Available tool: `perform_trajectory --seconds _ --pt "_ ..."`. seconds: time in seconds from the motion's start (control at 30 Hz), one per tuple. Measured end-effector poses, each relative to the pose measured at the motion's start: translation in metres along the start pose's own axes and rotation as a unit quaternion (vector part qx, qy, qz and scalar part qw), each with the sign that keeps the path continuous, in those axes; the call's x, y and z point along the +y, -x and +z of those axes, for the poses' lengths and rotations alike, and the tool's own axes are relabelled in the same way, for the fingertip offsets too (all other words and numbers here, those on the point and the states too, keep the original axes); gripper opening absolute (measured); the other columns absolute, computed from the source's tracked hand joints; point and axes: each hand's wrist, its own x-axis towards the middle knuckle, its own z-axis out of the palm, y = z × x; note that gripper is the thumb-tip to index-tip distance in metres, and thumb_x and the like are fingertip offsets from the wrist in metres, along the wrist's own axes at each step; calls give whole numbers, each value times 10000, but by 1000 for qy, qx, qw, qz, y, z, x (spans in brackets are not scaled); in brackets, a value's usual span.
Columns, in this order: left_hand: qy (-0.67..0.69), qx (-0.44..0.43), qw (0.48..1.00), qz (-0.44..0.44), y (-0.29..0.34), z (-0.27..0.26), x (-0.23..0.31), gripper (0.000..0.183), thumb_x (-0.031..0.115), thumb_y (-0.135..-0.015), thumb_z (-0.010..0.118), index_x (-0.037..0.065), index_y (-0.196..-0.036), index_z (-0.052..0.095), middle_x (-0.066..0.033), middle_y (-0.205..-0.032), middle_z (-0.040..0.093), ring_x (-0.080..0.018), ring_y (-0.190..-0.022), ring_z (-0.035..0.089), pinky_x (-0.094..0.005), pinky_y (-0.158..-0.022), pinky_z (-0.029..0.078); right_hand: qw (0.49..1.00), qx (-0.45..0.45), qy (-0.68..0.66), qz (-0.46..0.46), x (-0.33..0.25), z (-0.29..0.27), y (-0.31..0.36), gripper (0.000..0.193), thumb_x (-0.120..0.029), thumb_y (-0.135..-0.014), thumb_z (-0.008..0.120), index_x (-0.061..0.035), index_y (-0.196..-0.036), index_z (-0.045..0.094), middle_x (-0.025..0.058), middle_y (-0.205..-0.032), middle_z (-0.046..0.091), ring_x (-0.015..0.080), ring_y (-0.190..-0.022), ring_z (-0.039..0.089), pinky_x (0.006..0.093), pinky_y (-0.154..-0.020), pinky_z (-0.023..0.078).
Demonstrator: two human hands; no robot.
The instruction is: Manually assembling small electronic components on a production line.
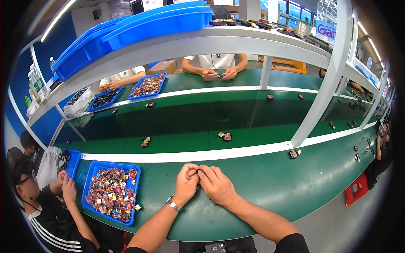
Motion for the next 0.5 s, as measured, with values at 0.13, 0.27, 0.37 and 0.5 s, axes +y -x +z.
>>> perform_trajectory --seconds 0.13,0.27,0.37,0.5 --pt "-32 34 999 5 0 1 1 202 -96 -913 453 -9 -1088 502 -88 -945 660 -113 -809 618 -245 -680 523 999 -10 33 -23 -3 0 0 340 -41 -701 703 42 -1025 641 108 -1119 611 230 -859 590 305 -744 548" --pt "-41 68 997 19 0 1 -4 193 -99 -907 452 -14 -1071 508 -82 -905 665 -108 -760 611 -241 -653 506 999 -20 37 -28 -5 1 -1 340 -44 -704 704 44 -1026 643 84 -1121 614 208 -824 574 278 -716 542" --pt "-52 50 997 11 -2 0 -2 193 -80 -916 469 -10 -1094 498 -112 -1000 672 -127 -839 631 -259 -697 535 999 -31 14 -16 -1 3 1 350 -64 -704 735 12 -1035 653 90 -1130 623 226 -844 588 313 -739 544" --pt "45 65 997 -23 -2 1 9 261 -34 -936 490 -19 -1196 470 -177 -1213 617 -199 -1023 643 -306 -815 561 987 -5 -100 129 56 1 -8 331 -76 -695 766 -74 -1011 668 121 -1110 647 304 -954 614 390 -846 520"
